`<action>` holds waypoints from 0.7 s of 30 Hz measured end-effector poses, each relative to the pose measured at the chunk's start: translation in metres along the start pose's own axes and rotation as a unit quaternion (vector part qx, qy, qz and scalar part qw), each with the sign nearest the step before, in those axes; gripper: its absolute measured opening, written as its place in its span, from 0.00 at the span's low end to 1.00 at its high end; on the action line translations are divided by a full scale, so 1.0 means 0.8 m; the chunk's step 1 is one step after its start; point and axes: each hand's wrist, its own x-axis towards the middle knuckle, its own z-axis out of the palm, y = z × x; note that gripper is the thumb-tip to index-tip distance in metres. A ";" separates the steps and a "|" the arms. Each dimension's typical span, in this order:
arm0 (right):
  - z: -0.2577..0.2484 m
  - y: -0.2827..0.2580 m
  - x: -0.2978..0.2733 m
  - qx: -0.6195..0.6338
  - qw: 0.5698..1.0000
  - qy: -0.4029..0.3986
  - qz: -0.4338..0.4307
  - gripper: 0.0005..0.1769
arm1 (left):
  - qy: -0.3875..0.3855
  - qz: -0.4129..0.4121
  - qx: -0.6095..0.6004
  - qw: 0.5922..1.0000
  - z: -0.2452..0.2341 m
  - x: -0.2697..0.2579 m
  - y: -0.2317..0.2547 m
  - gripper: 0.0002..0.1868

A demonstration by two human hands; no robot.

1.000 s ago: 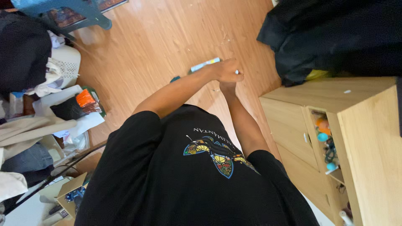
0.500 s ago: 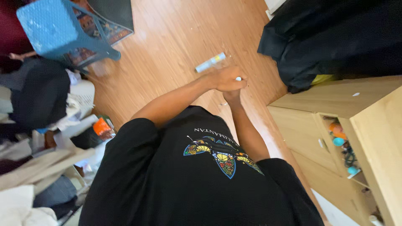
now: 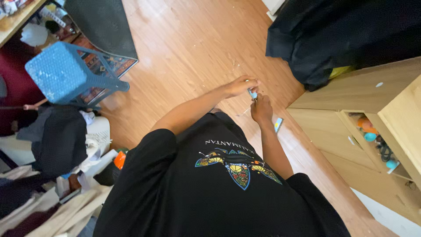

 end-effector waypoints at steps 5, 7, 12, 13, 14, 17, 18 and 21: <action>0.056 0.015 0.047 0.041 0.985 -0.118 0.123 0.26 | -0.019 -0.035 -0.051 0.998 -0.031 0.032 -0.065 0.18; 0.070 0.003 0.071 0.096 0.988 -0.081 0.090 0.23 | -0.027 0.010 -0.045 0.999 -0.044 0.046 -0.075 0.16; 0.091 -0.054 0.143 0.276 0.955 0.096 -0.054 0.17 | 0.026 0.044 0.140 0.989 -0.103 0.069 -0.028 0.13; 0.094 -0.066 0.161 0.258 0.963 0.067 -0.030 0.17 | 0.046 0.065 0.174 0.982 -0.117 0.068 -0.008 0.13; 0.095 -0.077 0.179 0.239 0.970 0.038 -0.007 0.17 | 0.040 0.036 0.163 0.985 -0.130 0.064 0.011 0.13; 0.101 -0.107 0.226 0.223 0.968 0.055 -0.101 0.14 | 0.031 0.006 0.182 0.983 -0.164 0.066 0.061 0.15; 0.103 -0.114 0.238 0.225 0.958 0.076 -0.158 0.12 | 0.035 0.032 0.222 0.974 -0.171 0.068 0.073 0.15; 0.109 -0.139 0.273 0.215 0.953 0.088 -0.195 0.15 | 0.040 0.070 0.279 0.957 -0.193 0.067 0.106 0.16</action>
